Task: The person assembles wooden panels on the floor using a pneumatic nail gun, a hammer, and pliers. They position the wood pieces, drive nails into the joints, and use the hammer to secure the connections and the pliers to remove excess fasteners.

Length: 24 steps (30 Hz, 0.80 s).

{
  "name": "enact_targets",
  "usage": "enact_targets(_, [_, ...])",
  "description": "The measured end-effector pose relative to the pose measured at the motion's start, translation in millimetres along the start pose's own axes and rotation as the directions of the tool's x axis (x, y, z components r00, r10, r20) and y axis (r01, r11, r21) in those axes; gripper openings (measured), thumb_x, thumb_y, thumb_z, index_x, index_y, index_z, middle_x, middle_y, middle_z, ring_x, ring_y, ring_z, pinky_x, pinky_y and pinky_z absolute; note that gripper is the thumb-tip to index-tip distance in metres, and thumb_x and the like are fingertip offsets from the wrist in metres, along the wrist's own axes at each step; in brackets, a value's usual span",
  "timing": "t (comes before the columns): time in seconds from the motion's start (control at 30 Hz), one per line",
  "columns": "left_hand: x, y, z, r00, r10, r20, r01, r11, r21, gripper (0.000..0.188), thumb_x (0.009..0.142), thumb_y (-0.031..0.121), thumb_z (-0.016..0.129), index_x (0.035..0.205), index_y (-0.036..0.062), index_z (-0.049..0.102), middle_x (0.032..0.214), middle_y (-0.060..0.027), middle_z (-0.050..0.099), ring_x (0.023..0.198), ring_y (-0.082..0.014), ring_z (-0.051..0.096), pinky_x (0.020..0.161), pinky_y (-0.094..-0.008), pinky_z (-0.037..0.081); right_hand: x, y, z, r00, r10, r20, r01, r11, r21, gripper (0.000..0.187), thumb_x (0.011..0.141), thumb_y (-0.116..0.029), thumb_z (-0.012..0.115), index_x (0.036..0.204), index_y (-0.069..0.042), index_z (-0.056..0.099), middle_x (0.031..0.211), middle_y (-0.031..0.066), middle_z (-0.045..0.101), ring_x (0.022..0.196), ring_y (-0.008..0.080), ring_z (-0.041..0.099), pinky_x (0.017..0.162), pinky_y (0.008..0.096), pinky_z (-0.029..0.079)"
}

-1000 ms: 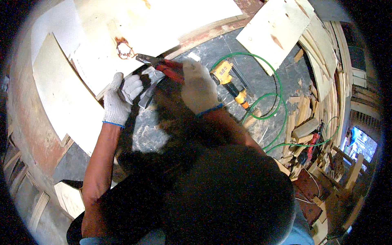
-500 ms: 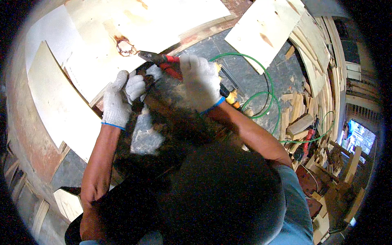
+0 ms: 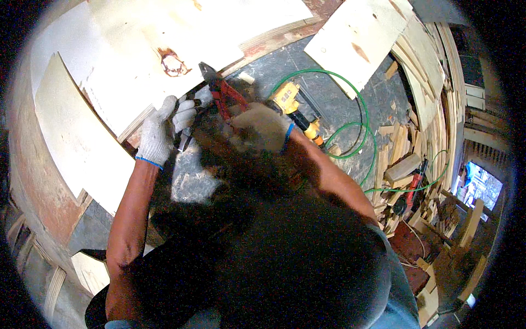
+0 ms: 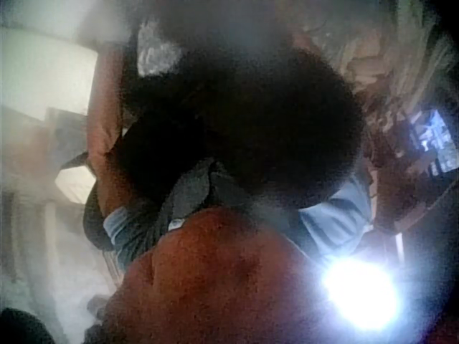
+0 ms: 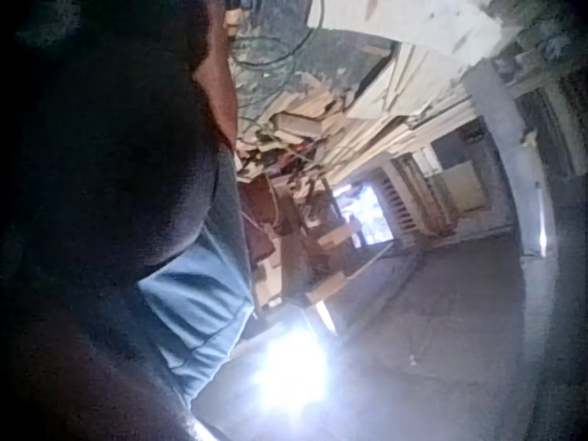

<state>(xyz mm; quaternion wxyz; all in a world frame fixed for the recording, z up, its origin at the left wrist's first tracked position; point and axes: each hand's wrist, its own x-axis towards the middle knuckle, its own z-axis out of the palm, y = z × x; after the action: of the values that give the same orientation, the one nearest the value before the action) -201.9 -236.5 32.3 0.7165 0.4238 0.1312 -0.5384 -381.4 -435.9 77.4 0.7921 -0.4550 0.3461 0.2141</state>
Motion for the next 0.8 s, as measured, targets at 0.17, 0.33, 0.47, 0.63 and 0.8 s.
enact_targets(0.17, [-0.9, 1.2, -8.0, 0.989, 0.076, -0.13, -0.077, 0.997, -0.003, 0.028, 0.106, 0.021, 0.053, 0.121, -0.0035, 0.054, 0.113, -0.0218, 0.07, 0.095, -0.0266, 0.072, 0.084, -0.0356, 0.062, -22.2, 7.5, 21.6, 0.961, -0.137, 0.239, -0.108, 0.612, 0.784, 0.038, 0.092, -0.022, 0.06, 0.126, -0.008, 0.055, 0.09, 0.0026, 0.059, 0.07, 0.0152, 0.056, 0.061, 0.0308, 0.046])
enact_targets(0.33, [-8.4, 12.6, 11.1, 0.984, 0.133, -0.118, -0.156, 0.964, -0.216, 0.024, 0.105, 0.02, 0.055, 0.115, -0.0012, 0.056, 0.114, -0.0202, 0.069, 0.093, -0.027, 0.073, 0.08, -0.0358, 0.063, -19.6, 14.1, -8.6, 0.936, -0.351, 0.027, 0.155, 0.481, 0.863, 0.039, 0.096, -0.022, 0.06, 0.132, -0.008, 0.055, 0.096, 0.0037, 0.06, 0.079, 0.0161, 0.058, 0.069, 0.0319, 0.047])
enact_targets(0.47, [-6.7, 35.1, -10.6, 0.94, 0.32, -0.113, -0.296, 0.936, 0.189, 0.012, 0.1, 0.013, 0.061, 0.104, 0.0016, 0.063, 0.094, -0.01, 0.066, 0.08, -0.0192, 0.067, 0.066, -0.0286, 0.057, -19.9, 12.2, -62.0, 0.905, -0.254, -0.342, 0.405, 0.264, 0.875, 0.034, 0.098, -0.009, 0.059, 0.13, 0.001, 0.056, 0.118, 0.0142, 0.066, 0.107, 0.0267, 0.064, 0.093, 0.0395, 0.055])
enact_targets(0.63, [-69.8, 96.2, 18.8, 0.846, 0.498, 0.19, -0.371, 0.294, 0.881, 0.009, 0.095, 0.008, 0.064, 0.096, -0.0012, 0.067, 0.088, -0.0053, 0.067, 0.081, -0.0156, 0.067, 0.071, -0.0295, 0.054, -30.5, 31.6, -101.1, 0.872, -0.155, -0.464, 0.475, 0.497, 0.726, 0.032, 0.097, -0.007, 0.061, 0.128, -0.006, 0.059, 0.117, 0.0135, 0.068, 0.1, 0.0271, 0.068, 0.084, 0.0409, 0.06])
enact_targets(0.8, [-126.1, 175.7, -56.7, 0.97, 0.229, -0.086, -0.144, 0.819, 0.556, 0.021, 0.098, 0.011, 0.062, 0.114, -0.0021, 0.061, 0.108, -0.0097, 0.069, 0.093, -0.0181, 0.069, 0.083, -0.0338, 0.058, -50.4, 8.3, -110.9, 0.953, -0.027, -0.301, 0.166, 0.879, 0.447, 0.038, 0.103, -0.045, 0.054, 0.105, -0.008, 0.063, 0.077, 0.0082, 0.062, 0.058, 0.0202, 0.06, 0.051, 0.0335, 0.051])
